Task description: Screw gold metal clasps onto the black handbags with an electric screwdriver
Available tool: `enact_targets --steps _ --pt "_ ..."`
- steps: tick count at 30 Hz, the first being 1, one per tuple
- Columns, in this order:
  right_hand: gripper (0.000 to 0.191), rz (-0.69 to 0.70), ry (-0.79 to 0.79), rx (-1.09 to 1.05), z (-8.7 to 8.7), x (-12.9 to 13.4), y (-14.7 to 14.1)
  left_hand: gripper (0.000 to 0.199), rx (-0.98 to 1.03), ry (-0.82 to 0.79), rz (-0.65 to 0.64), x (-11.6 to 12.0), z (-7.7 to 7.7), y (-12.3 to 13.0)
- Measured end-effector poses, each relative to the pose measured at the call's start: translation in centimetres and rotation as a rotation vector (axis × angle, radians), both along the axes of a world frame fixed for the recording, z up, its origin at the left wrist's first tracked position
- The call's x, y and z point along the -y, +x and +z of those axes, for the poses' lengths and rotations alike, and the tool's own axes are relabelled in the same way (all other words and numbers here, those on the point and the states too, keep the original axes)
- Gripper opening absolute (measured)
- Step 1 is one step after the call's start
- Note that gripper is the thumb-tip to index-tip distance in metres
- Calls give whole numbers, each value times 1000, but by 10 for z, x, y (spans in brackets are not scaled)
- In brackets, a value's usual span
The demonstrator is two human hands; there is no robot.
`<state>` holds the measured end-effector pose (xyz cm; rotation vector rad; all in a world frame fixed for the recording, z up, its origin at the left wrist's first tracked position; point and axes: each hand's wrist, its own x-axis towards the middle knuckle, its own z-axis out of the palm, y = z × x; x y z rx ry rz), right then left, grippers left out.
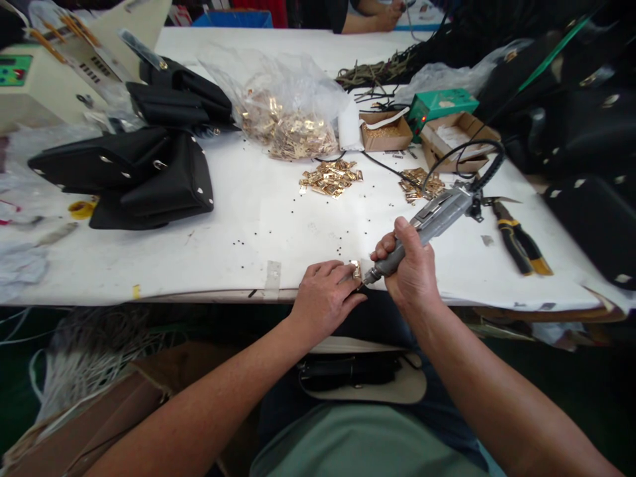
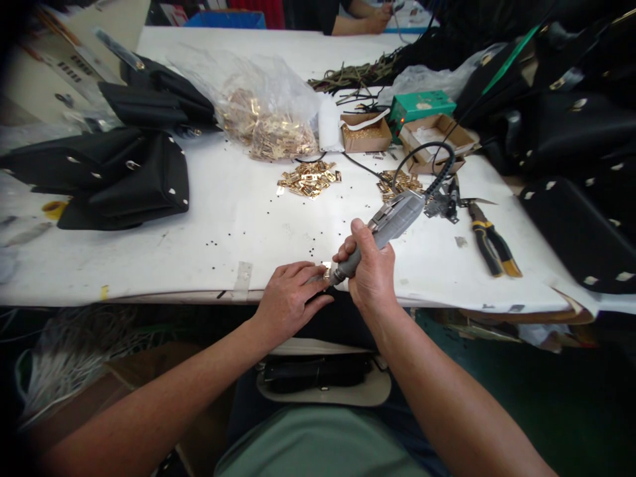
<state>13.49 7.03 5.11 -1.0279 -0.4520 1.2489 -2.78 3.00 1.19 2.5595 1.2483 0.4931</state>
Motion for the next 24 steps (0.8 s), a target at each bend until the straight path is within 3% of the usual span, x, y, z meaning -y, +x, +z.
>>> enact_targets --steps 7,12,18,24 --pt "38 -64 99 92 6 -17 6 25 6 12 3 0 -3 0" --pt "38 -77 181 293 -2 -29 -5 26 13 17 8 0 -3 0" --pt "39 -44 155 474 -16 -31 -13 26 20 17 15 0 -3 1" --pt "39 1 161 568 -17 -28 -14 26 19 12 18 0 -2 0"
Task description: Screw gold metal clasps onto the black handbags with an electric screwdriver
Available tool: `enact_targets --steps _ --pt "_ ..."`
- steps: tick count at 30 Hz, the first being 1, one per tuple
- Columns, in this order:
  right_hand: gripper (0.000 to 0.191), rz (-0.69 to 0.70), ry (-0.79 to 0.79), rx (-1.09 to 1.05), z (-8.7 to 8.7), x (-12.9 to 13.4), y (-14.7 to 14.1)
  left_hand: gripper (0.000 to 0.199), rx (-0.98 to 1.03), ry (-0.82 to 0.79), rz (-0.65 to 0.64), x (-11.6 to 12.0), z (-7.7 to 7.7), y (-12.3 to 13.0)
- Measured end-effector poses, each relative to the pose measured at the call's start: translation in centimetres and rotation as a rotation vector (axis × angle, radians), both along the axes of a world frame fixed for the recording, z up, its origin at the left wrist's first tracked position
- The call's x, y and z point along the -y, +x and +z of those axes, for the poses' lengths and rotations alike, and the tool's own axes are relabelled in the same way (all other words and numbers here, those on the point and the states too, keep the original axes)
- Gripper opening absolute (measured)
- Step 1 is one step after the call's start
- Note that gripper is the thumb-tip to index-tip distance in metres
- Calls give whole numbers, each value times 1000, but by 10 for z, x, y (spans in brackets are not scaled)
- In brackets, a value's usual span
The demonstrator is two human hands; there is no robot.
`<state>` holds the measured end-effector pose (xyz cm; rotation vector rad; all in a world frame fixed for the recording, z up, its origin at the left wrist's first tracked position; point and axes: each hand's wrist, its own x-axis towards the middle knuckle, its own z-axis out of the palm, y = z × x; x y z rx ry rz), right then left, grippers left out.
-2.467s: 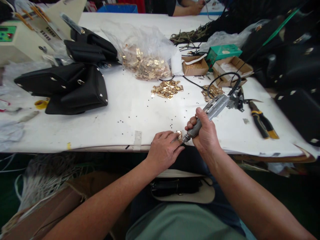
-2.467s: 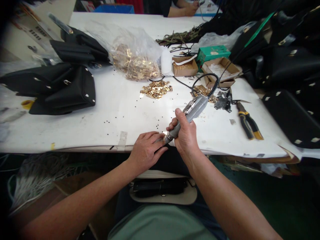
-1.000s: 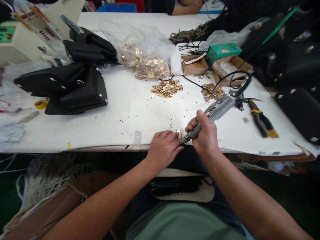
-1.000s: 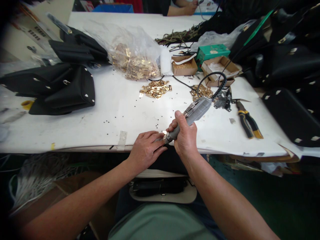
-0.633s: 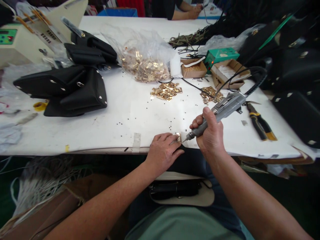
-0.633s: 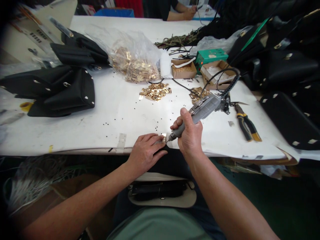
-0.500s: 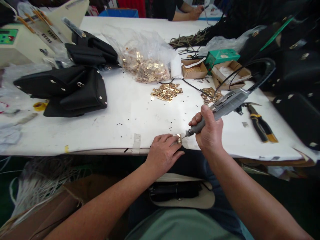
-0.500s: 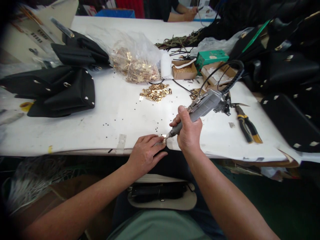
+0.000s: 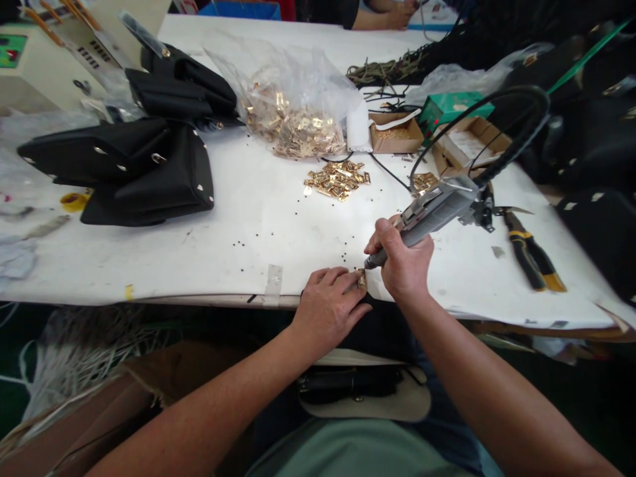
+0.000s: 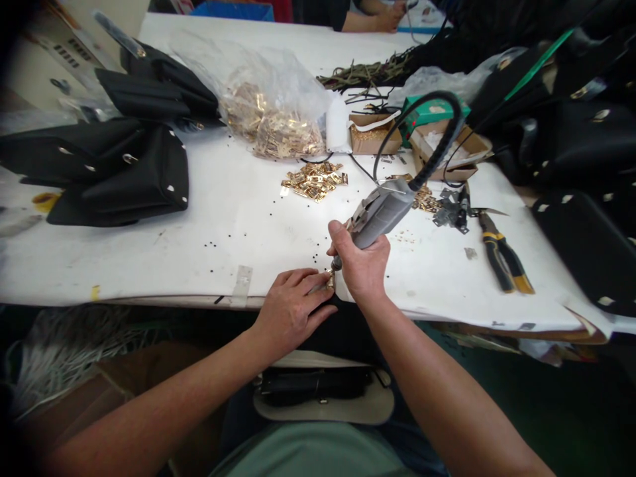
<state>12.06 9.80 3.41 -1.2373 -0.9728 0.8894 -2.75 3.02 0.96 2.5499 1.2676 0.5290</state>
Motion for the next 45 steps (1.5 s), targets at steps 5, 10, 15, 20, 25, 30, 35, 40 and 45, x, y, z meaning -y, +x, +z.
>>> enact_targets --steps 5,10,15,20,25,30,35,40,45 --pt "34 112 -23 57 6 5 -2 28 -8 -17 2 0 1 0" --pt "28 235 -10 110 9 4 -4 27 -3 -34 10 1 2 0" --pt "29 301 -58 121 10 -2 -6 27 -4 -57 12 0 3 0" --pt "35 319 -89 10 8 -4 -2 27 -1 -47 14 1 2 0" --pt "46 345 -61 -3 -1 -6 5 27 -13 -13 13 3 3 1" --pt "50 322 -35 -83 16 -10 10 27 -56 -1 -1 2 7 2" --pt "45 88 95 -59 53 -14 50 25 -166 33 -43 1 19 3" --pt "39 -91 114 21 51 -15 120 30 -209 57 7 7 22 10" --pt "38 -259 176 -28 25 -21 155 28 -70 105 78 12 8 11"
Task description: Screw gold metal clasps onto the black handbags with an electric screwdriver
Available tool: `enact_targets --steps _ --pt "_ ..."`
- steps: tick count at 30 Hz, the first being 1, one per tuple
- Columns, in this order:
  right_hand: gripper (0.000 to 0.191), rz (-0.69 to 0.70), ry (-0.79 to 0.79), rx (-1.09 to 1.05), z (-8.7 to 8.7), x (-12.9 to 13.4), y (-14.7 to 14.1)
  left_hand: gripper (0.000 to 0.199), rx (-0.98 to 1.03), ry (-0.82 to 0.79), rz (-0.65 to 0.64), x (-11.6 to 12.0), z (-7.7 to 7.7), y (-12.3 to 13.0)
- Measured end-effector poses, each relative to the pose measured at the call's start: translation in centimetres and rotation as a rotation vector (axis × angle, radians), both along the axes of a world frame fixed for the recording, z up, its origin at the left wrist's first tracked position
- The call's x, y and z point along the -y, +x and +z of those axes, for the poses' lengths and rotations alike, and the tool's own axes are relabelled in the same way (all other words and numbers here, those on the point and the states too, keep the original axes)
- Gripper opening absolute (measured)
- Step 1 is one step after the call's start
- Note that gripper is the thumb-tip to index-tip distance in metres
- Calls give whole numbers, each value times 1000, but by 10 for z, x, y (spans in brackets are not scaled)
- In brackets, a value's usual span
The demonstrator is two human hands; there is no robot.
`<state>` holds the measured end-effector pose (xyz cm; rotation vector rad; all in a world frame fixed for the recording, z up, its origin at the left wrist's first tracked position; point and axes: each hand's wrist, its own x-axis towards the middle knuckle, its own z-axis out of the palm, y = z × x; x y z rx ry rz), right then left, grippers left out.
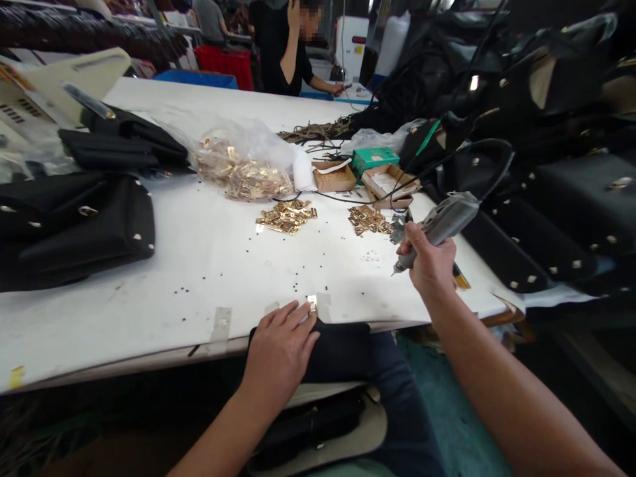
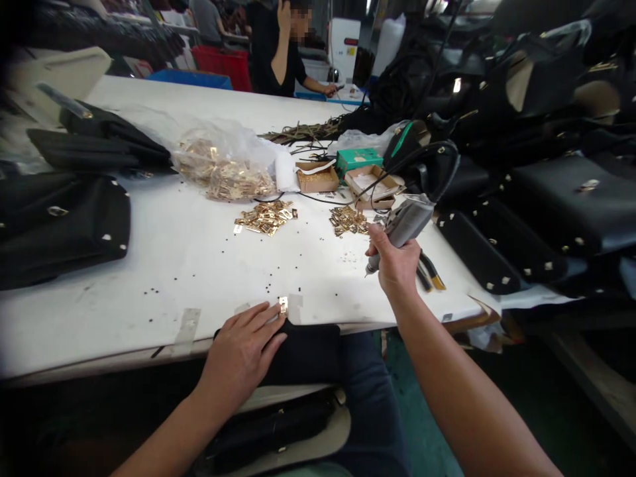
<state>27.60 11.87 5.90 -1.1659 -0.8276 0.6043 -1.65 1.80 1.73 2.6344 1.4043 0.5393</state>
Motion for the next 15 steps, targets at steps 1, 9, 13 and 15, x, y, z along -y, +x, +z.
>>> enact_targets --steps 1,9,13,15 --pt "37 -14 9 -8 -4 -2 1 28 20 6 5 0 -2 -1" --pt "37 -86 -3 -22 -19 -27 -4 25 73 -11 22 -2 -4 -2" --pt "38 -74 -33 10 -26 -32 -5 22 79 -14 21 -1 -4 -1" --pt "39 -73 -41 22 -28 -32 -5 22 81 -11 21 -1 -4 -1"
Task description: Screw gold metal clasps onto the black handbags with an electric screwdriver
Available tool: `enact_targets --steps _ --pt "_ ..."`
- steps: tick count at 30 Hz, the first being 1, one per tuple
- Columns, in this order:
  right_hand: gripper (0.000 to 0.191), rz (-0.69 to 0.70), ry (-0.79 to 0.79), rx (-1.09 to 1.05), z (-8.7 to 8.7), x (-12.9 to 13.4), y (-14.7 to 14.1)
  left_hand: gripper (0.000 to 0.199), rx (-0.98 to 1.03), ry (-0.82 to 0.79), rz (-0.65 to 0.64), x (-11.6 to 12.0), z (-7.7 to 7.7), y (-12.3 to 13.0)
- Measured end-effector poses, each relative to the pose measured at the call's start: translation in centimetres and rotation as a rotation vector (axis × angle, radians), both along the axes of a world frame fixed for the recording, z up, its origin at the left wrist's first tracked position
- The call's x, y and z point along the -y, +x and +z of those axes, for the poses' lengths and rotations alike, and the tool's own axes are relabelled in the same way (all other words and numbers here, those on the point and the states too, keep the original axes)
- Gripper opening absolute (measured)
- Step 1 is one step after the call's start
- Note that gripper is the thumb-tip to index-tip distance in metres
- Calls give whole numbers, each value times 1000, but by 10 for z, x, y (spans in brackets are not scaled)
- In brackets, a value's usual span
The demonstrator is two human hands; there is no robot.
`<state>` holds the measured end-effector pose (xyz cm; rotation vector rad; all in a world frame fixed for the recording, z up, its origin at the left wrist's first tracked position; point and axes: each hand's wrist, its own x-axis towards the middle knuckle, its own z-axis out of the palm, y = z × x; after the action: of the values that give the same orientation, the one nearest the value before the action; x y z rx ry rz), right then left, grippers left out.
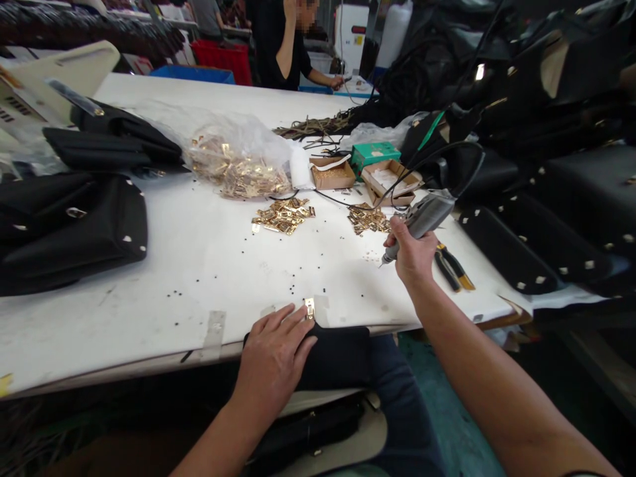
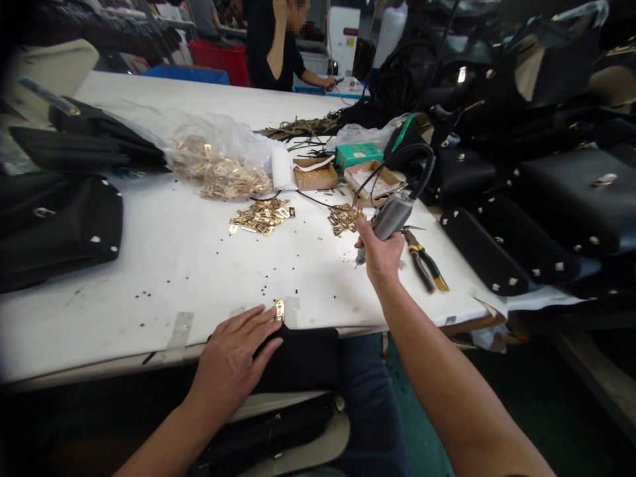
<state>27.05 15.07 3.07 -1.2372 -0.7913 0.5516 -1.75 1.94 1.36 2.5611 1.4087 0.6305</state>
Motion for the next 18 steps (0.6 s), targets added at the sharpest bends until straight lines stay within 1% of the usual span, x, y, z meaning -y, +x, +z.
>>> enact_targets --steps 2,4,8,11,13,15,18 --pt "39 1 -12 2 1 0 0 21 4 3 -1 0 0 0" --pt "39 2 -13 -2 5 2 -2 22 9 -1 -1 -1 0 0" --pt "40 46 32 -70 24 12 -15 21 25 -39 1 -1 2 0" --pt "40 157 67 -195 40 28 -41 19 48 -86 21 0 3 1" --pt "40 234 56 -297 47 42 -63 19 67 -111 41 1 3 2" --pt "42 299 19 -401 51 55 -86 22 81 -130 55 2 3 2" --pt "43 382 -32 -519 49 71 -116 25 93 -147 63 4 4 2"
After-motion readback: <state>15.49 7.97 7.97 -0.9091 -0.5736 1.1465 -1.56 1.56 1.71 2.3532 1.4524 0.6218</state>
